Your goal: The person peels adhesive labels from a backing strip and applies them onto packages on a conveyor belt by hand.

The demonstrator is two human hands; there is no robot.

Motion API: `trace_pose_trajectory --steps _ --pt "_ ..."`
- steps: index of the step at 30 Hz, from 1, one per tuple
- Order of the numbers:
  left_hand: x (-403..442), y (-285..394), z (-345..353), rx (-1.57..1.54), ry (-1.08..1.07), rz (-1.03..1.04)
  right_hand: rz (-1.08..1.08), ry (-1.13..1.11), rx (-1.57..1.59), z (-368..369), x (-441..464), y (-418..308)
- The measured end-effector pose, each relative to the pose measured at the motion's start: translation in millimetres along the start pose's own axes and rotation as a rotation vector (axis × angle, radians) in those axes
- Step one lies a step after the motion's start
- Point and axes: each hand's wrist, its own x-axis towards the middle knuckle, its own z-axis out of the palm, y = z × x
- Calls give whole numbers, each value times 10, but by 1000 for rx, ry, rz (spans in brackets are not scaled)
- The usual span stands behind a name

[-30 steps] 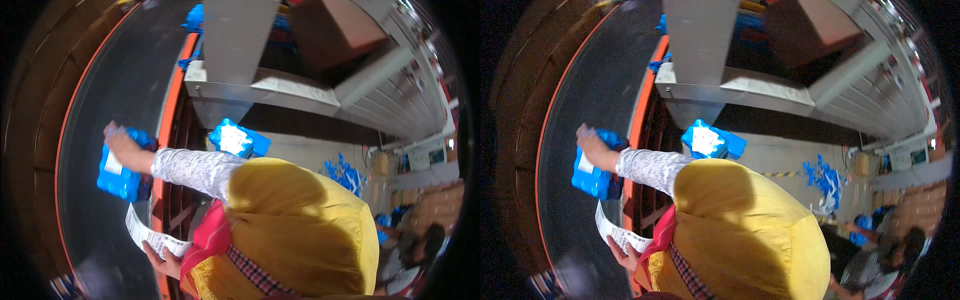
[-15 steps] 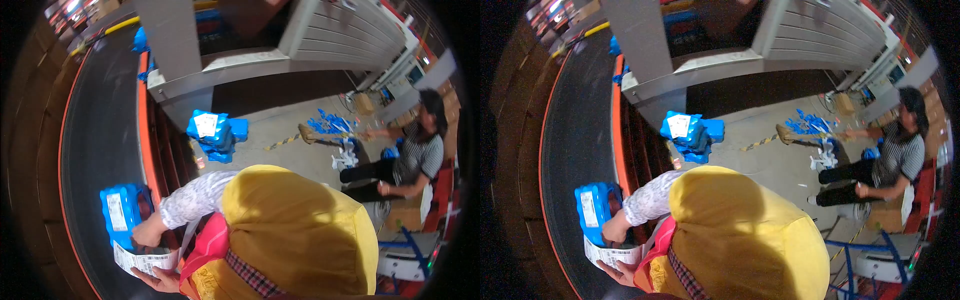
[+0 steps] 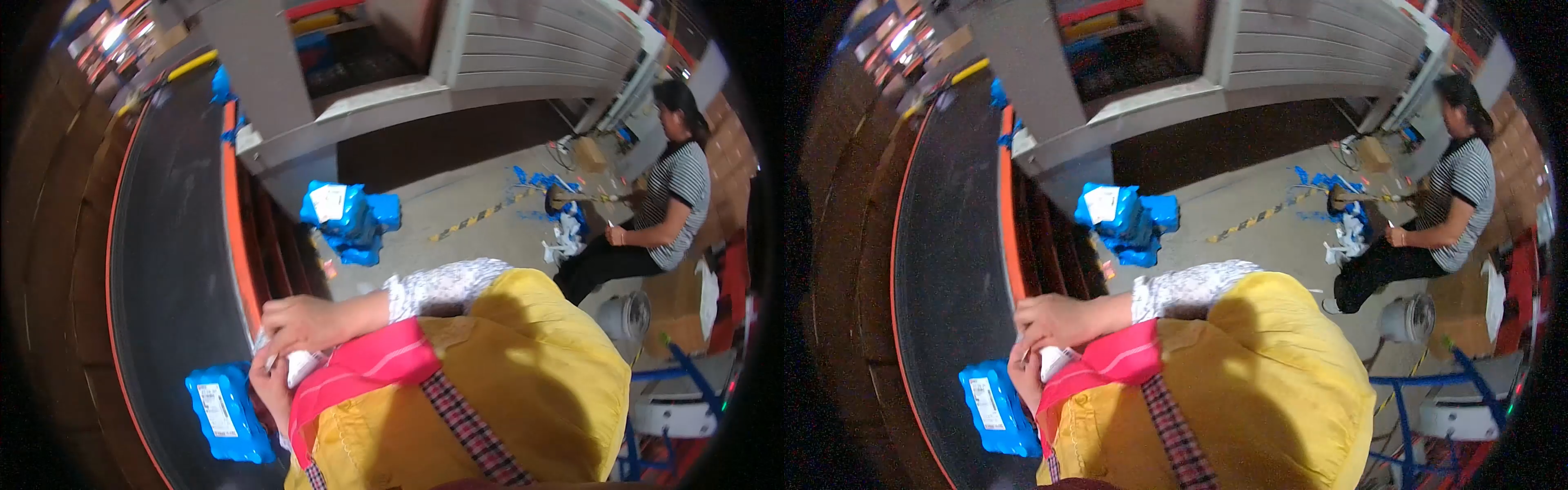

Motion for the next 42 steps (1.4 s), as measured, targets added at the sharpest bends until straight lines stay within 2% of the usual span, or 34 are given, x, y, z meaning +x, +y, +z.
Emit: trace_pose_trajectory --steps 2,4,5,6,8,10,12,15,16,17,18,19,20,21,22,24,26,29,30,32,33,34,36,37,38,40,42 --pt "-32 31 69 133 126 -13 57 55 7 58 -81 90" --pt "-36 89 206 -20 266 -28 309 -19 206 -5 -51 74" --pt "16 57 209 -96 296 -45 342 -10 235 26 -38 169" --pt "29 34 186 -32 322 -40 374 1 256 78 -40 239" --pt "59 -184 80 147 405 26 184 30 148 101 38 404" --pt "193 -351 -40 117 592 219 139 98 130 173 95 664" --pt "289 -613 -347 413 828 249 287 224 212 179 32 900" --pt "343 -799 -592 223 1132 -9 637 588 340 67 -103 1429" --pt "356 -833 -663 138 1208 -70 752 657 222 2 -45 1566" --pt "413 -869 -742 173 1235 -38 851 717 297 -40 -169 1932" --pt "509 -888 -830 225 1291 0 782 700 457 -23 -74 2222" --pt "711 -871 -790 120 1290 49 816 668 482 -107 -78 2495" --pt "779 -1000 -863 86 1276 132 813 540 507 -55 -48 2682" --pt "852 -746 -836 190 1221 -20 891 553 606 2 -77 2960" --pt "902 -870 -816 244 1189 77 782 517 688 -13 -328 3268" --pt "1033 -1095 -712 -9 1088 225 828 486 588 -27 -512 3629" --pt "1021 -1308 -601 49 1006 275 441 79 -153 72 -803 4069" --pt "1324 -1115 -250 -37 937 201 891 307 698 27 -524 4348" --pt "1363 -1058 -187 -57 956 184 775 200 553 116 -512 4599" --pt "1495 -1313 -215 127 894 168 567 40 207 176 -646 5224" --pt "1605 -1488 -258 1 808 174 769 215 557 338 -517 4951" --pt "1740 -1631 -321 -46 721 57 876 288 674 348 -516 4880" --pt "1944 -1666 -404 -85 690 -40 938 337 658 406 -63 4486" --pt "2072 -1811 -459 23 699 -85 969 363 651 423 171 4317" --pt "2094 -1886 -496 90 822 -151 627 391 406 596 -34 4973" --pt "2254 -2056 -634 14 991 10 924 352 534 639 330 5006" --pt "2180 -2119 -439 -102 1027 36 972 368 543 529 169 5021"
